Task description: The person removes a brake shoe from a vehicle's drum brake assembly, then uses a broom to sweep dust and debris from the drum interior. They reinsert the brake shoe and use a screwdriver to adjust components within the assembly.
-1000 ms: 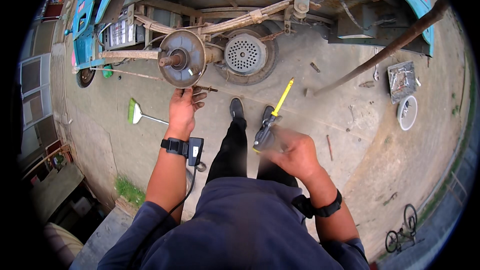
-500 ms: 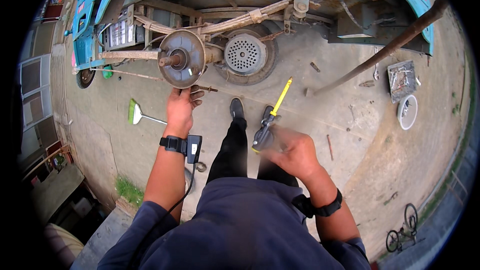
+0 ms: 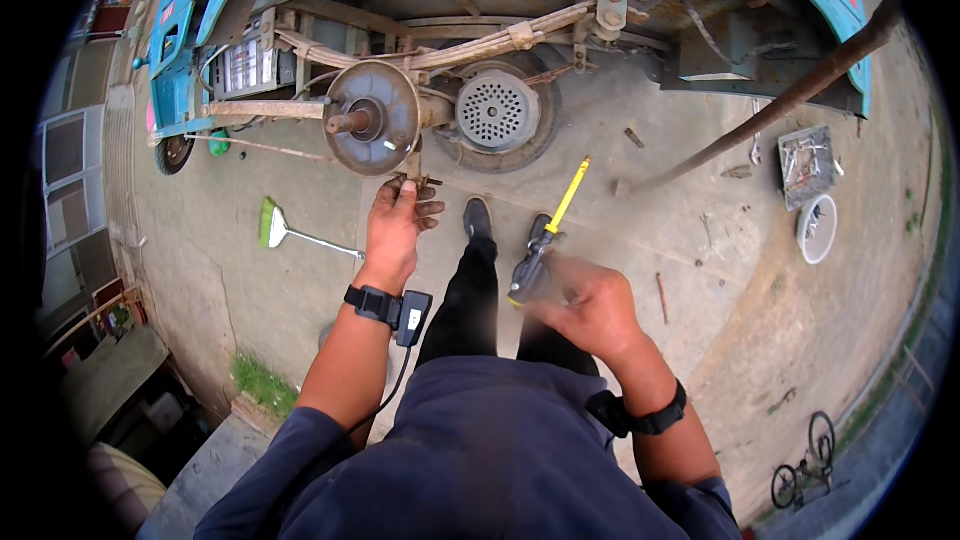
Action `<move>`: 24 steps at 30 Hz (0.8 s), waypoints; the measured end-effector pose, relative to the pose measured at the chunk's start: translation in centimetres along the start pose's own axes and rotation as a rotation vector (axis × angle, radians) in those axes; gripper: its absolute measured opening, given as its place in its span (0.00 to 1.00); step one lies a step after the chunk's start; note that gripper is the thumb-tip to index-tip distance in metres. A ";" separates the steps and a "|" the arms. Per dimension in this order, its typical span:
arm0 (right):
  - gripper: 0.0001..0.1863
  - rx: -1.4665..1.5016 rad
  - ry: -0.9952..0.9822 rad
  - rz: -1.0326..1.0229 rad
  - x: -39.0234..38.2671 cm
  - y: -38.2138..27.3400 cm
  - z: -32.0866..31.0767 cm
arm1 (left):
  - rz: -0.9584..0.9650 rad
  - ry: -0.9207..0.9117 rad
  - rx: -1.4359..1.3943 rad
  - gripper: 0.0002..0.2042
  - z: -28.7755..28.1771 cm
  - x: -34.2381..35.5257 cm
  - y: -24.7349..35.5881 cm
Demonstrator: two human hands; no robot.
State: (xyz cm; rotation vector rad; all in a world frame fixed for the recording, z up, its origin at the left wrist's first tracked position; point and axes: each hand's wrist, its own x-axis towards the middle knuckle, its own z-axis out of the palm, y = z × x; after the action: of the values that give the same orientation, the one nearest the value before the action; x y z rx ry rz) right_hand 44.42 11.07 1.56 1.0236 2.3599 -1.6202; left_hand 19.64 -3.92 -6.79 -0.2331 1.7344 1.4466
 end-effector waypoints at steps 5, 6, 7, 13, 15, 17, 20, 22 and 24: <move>0.36 0.000 -0.019 0.027 0.0 -0.2 -0.1 | 0.026 0.012 0.025 0.11 -1.0 0.4 0.5; 0.36 0.008 -0.009 0.014 0.0 -0.2 0.0 | 0.025 0.009 0.021 0.11 -1.1 0.4 0.4; 0.36 0.017 0.002 0.000 0.0 0.0 0.2 | 0.025 0.005 0.017 0.11 -1.1 0.4 0.3; 0.36 0.021 0.012 -0.007 0.1 0.0 0.4 | 0.039 0.025 0.007 0.12 -1.2 0.5 0.0; 0.36 0.015 0.006 -0.003 0.1 -0.1 0.3 | 0.032 0.025 0.005 0.12 -1.2 0.6 0.1; 0.36 0.023 0.017 -0.025 0.1 0.1 0.5 | 0.024 0.021 0.004 0.12 -1.2 0.6 0.1; 0.36 0.005 0.005 -0.007 0.1 -0.3 0.4 | 0.013 0.009 -0.005 0.11 -1.0 0.5 -0.1; 0.37 0.006 0.007 -0.013 0.1 -0.2 0.5 | 0.007 -0.002 -0.027 0.12 -0.9 0.4 -0.4; 0.37 0.004 0.016 -0.025 0.1 -0.1 0.6 | 0.010 -0.001 -0.024 0.12 -0.8 0.4 -0.4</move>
State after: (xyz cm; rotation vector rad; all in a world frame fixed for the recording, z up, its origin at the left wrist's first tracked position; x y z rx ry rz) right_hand 44.14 10.61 1.30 1.0155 2.3906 -1.6317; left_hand 19.27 -4.58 -7.31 -0.2361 1.7207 1.4751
